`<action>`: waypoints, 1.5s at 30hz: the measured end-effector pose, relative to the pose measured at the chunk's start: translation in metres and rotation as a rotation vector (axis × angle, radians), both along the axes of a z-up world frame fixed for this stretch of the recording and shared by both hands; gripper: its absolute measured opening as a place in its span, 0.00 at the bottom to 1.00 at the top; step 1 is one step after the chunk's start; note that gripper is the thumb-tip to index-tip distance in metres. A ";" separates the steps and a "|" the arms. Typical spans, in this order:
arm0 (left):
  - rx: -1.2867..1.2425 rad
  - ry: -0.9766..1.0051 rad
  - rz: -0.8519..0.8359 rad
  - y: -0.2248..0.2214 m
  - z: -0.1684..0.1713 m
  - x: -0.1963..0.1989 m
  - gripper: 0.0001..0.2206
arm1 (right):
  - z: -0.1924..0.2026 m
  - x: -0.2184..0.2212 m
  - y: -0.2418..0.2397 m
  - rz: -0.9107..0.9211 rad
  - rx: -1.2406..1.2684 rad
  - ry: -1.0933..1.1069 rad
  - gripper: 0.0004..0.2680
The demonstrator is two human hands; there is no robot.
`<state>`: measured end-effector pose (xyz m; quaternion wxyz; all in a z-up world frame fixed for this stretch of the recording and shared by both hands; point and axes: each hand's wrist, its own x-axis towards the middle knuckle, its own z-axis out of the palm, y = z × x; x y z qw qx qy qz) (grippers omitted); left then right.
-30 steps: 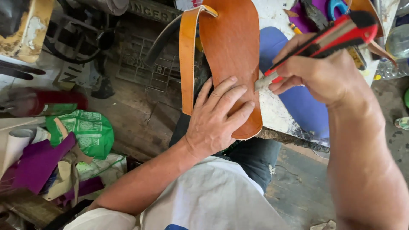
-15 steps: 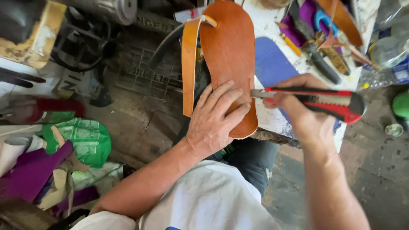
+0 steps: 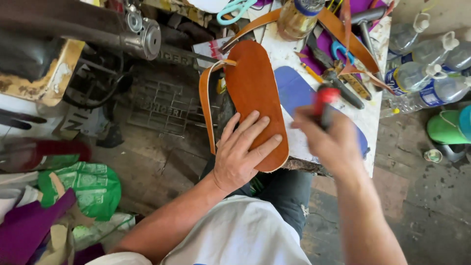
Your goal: Trimming the edges of a leather sandal sole and fitting straps using a utility knife and pencil.
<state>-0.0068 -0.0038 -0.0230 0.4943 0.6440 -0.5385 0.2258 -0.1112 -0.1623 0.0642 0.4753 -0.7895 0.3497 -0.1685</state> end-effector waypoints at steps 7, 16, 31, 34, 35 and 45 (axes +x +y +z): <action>0.004 0.004 -0.112 0.007 -0.004 0.007 0.15 | -0.008 0.028 -0.015 0.149 0.195 -0.068 0.06; 0.115 -0.111 0.067 -0.001 0.047 0.047 0.11 | 0.070 0.013 -0.122 0.632 -0.295 0.095 0.06; -0.003 0.065 -0.563 -0.175 0.160 0.185 0.06 | 0.050 -0.017 -0.139 -0.015 -0.490 0.354 0.12; 0.713 0.297 -0.164 -0.244 0.139 0.232 0.10 | 0.055 -0.048 -0.107 -0.242 -0.307 0.193 0.10; 0.918 0.248 -0.170 -0.259 0.130 0.241 0.22 | 0.048 -0.062 -0.100 -0.340 -0.236 0.166 0.10; 1.103 -0.273 -0.418 -0.284 0.104 0.267 0.44 | -0.017 -0.149 -0.069 -0.557 0.041 0.097 0.08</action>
